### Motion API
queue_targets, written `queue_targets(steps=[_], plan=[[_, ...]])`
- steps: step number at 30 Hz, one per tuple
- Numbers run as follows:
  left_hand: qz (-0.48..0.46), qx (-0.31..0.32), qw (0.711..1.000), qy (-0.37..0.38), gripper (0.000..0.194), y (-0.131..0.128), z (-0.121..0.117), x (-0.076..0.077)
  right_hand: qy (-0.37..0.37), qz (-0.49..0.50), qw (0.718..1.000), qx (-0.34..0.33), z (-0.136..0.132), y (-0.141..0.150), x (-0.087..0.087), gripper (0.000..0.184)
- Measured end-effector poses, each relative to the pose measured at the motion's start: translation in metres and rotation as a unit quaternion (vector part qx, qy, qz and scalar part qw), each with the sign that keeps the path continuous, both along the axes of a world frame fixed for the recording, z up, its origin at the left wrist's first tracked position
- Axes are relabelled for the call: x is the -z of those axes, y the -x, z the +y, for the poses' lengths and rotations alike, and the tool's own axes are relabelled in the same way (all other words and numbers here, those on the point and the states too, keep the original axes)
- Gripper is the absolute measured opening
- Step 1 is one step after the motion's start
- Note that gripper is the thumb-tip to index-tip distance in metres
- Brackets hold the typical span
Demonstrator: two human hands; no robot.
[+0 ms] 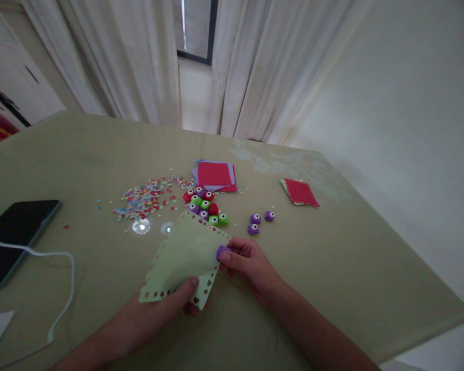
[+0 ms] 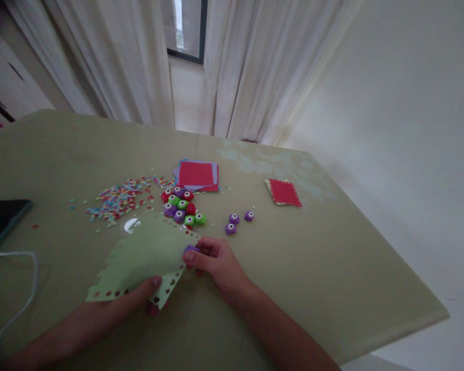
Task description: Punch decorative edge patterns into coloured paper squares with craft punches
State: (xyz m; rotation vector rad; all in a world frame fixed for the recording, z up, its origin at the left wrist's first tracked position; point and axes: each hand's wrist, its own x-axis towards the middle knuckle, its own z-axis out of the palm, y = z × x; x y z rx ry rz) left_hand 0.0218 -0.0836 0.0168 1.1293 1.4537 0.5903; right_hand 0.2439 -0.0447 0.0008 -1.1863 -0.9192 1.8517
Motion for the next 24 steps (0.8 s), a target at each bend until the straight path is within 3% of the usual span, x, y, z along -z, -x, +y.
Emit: queue_targets(steps=[5,11,17,24], plan=[[-0.026,0.031,0.999,-0.013,0.033,0.001,0.003,-0.003,0.009,0.004,1.0,0.0,0.001,-0.001,0.001,0.047],[0.001,0.023,1.0,-0.003,0.036,0.002,0.002,-0.002,0.015,0.008,1.0,0.007,-0.002,0.001,0.002,0.048],[0.022,0.058,0.998,0.006,0.04,0.002,0.003,-0.004,0.026,0.027,0.999,0.02,-0.002,0.002,0.002,0.048],[0.045,0.033,0.998,0.028,0.04,-0.001,0.0,-0.011,0.019,0.032,0.999,0.016,-0.005,0.003,0.002,0.044]])
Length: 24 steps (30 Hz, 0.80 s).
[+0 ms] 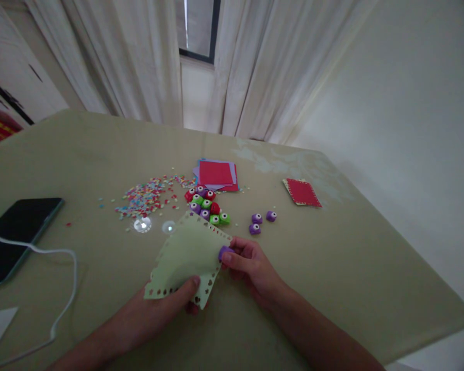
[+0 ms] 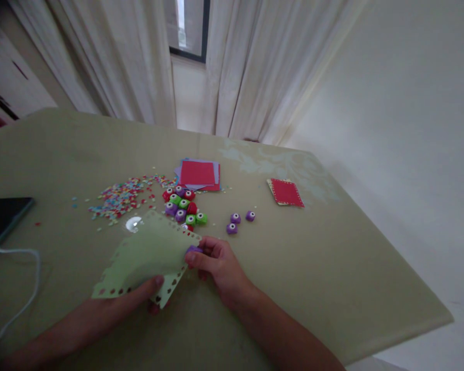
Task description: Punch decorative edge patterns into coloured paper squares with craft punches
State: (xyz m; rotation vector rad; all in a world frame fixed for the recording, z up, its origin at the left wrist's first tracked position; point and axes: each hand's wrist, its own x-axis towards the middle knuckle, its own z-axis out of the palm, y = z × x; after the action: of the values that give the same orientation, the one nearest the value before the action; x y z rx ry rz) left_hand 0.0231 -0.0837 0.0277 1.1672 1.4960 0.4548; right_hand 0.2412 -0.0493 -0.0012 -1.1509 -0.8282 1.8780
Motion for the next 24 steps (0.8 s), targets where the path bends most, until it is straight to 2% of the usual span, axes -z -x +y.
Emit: queue_targets(steps=[4,9,14,16,21,24], plan=[[-0.019,0.012,1.0,0.009,0.037,0.0009,0.0021,0.0013,0.0,-0.002,1.0,0.009,0.0003,0.0002,-0.0005,0.044],[-0.048,-0.038,0.998,-0.01,0.032,-0.0008,0.0016,-0.0006,-0.005,-0.008,1.0,0.012,0.0004,0.0007,-0.0018,0.045],[-0.074,-0.052,0.996,-0.023,0.025,-0.0026,0.0002,0.0044,-0.007,-0.008,1.0,0.016,0.0002,0.0008,-0.0018,0.043],[-0.075,-0.069,0.995,-0.017,0.025,-0.0031,-0.0001,0.0047,-0.009,-0.011,1.0,0.014,-0.0002,0.0009,-0.0007,0.044],[-0.087,-0.043,0.995,-0.016,0.03,-0.0046,0.0005,-0.0004,-0.015,-0.015,1.0,0.015,-0.0012,0.0028,0.0016,0.043],[-0.061,-0.085,0.994,-0.038,0.031,-0.0039,-0.0004,-0.0014,-0.017,-0.021,1.0,0.008,0.0001,0.001,-0.0011,0.045]])
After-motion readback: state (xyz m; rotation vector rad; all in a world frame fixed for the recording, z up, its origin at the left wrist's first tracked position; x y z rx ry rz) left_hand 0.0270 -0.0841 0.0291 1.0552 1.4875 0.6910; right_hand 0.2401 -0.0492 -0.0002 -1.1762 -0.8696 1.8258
